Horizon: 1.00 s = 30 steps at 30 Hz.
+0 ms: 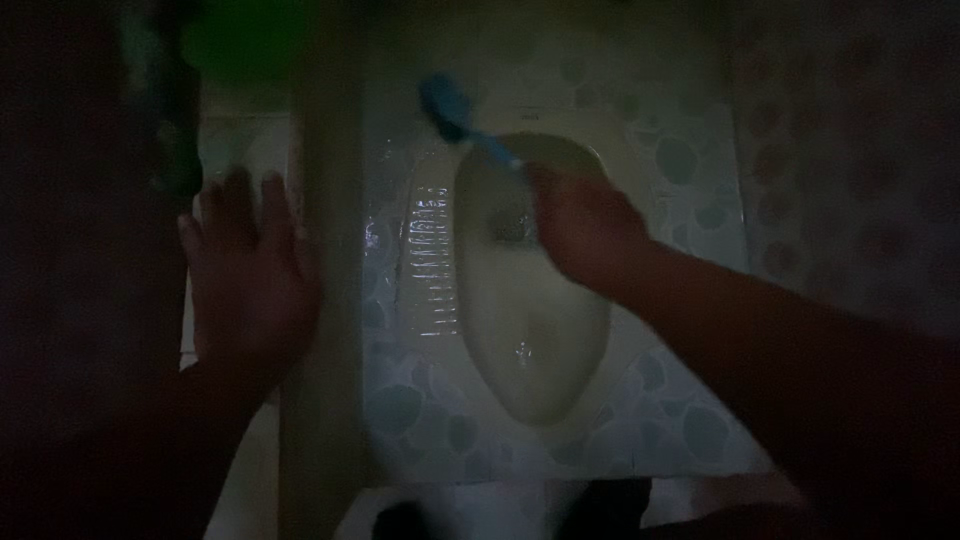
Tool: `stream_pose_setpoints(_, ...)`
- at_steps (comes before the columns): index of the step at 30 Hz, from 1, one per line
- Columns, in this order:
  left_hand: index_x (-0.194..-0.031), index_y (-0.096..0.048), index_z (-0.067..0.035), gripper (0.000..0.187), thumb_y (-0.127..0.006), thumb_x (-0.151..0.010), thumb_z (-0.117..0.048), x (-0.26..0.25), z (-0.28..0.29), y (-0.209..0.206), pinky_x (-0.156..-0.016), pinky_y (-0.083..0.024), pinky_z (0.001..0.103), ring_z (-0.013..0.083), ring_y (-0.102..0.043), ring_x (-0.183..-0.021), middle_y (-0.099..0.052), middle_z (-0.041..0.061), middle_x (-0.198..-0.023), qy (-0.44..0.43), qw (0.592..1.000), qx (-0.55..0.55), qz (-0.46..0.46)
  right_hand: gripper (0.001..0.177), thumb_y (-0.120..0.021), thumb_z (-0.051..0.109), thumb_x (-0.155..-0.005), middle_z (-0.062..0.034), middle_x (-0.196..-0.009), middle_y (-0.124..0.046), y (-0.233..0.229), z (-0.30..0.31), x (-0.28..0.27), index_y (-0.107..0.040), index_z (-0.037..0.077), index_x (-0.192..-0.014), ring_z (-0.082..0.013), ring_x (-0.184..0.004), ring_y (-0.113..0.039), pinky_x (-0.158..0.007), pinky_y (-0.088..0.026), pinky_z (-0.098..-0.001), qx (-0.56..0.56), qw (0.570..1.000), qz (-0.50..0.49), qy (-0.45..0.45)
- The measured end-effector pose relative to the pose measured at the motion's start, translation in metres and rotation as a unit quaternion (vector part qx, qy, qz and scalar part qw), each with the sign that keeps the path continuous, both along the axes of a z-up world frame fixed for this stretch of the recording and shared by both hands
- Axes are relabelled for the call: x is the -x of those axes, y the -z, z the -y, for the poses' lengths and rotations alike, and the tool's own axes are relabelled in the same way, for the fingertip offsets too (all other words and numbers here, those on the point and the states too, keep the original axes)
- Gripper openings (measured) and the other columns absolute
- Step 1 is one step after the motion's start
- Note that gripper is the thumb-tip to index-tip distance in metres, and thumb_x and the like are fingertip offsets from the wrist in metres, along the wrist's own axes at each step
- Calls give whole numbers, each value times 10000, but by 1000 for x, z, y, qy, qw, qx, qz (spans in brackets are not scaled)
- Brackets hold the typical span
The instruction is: The person rinses a squat toilet with water from a small green bucket, pours a cleaning liquid from a bottle onto the surface, and scrubs the toilet with a long-handled brush while continuing to rinse.
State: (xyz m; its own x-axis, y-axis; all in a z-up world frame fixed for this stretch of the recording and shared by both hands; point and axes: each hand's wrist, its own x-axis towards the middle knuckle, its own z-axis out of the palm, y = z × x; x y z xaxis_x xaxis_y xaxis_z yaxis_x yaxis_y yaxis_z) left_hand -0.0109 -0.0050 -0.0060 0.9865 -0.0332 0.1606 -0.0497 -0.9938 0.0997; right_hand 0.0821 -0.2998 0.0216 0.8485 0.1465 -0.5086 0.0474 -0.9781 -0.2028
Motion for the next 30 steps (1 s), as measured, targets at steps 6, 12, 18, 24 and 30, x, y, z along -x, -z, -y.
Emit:
stream_pose_setpoints(6, -1583, -347, 66, 583, -357, -1119, -286, -3, -7, -2, -1179, -193, 690, 570, -260, -1462, -301, 388, -1591, 27, 999, 41, -20, 297, -401, 225, -1124, -209, -949, -678, 8, 100, -8, -585, 6, -1202, -305, -712, -683, -611, -591, -469, 93, 994, 46, 44)
stream_pose_setpoints(12, -1625, -362, 68, 603, -391, -1131, -277, 2, -10, 16, -1230, -221, 668, 540, -291, -1504, -307, 376, -1629, 23, 998, -51, 33, 293, -417, 219, -1118, -216, -983, -644, 10, 119, 6, -576, 4, -1237, -307, -765, -652, -621, -559, -475, 82, 979, 17, 185)
stream_pose_setpoints(18, -1580, -408, 50, 542, -422, -1125, -244, -1, -19, 25, -1179, -217, 656, 544, -335, -1456, -357, 359, -1588, 37, 998, 0, 46, 315, -460, 186, -1075, -199, -1033, -669, 5, 46, 1, -537, 43, -1345, -279, -792, -670, -638, -574, -447, -33, 994, -25, 99)
stream_pose_setpoints(24, -1564, -470, -6, 471, -484, -1173, -268, 8, -23, 32, -1096, -419, 599, 474, -494, -1334, -452, 318, -1523, 8, 997, 56, 46, 455, -452, 141, -1059, -222, -992, -694, 21, -11, 28, -451, 90, -1511, -274, -744, -682, -624, -580, -463, -2, 998, 50, -40)
stream_pose_setpoints(30, -1486, -494, -45, 520, -589, -1062, -331, 2, -13, 28, -847, -505, 598, 432, -579, -1085, -535, 269, -1333, -79, 993, -62, -60, 367, -426, 163, -1101, -211, -968, -682, 17, 81, 35, -502, 68, -1447, -286, -690, -678, -593, -596, -465, 23, 996, 74, 43)
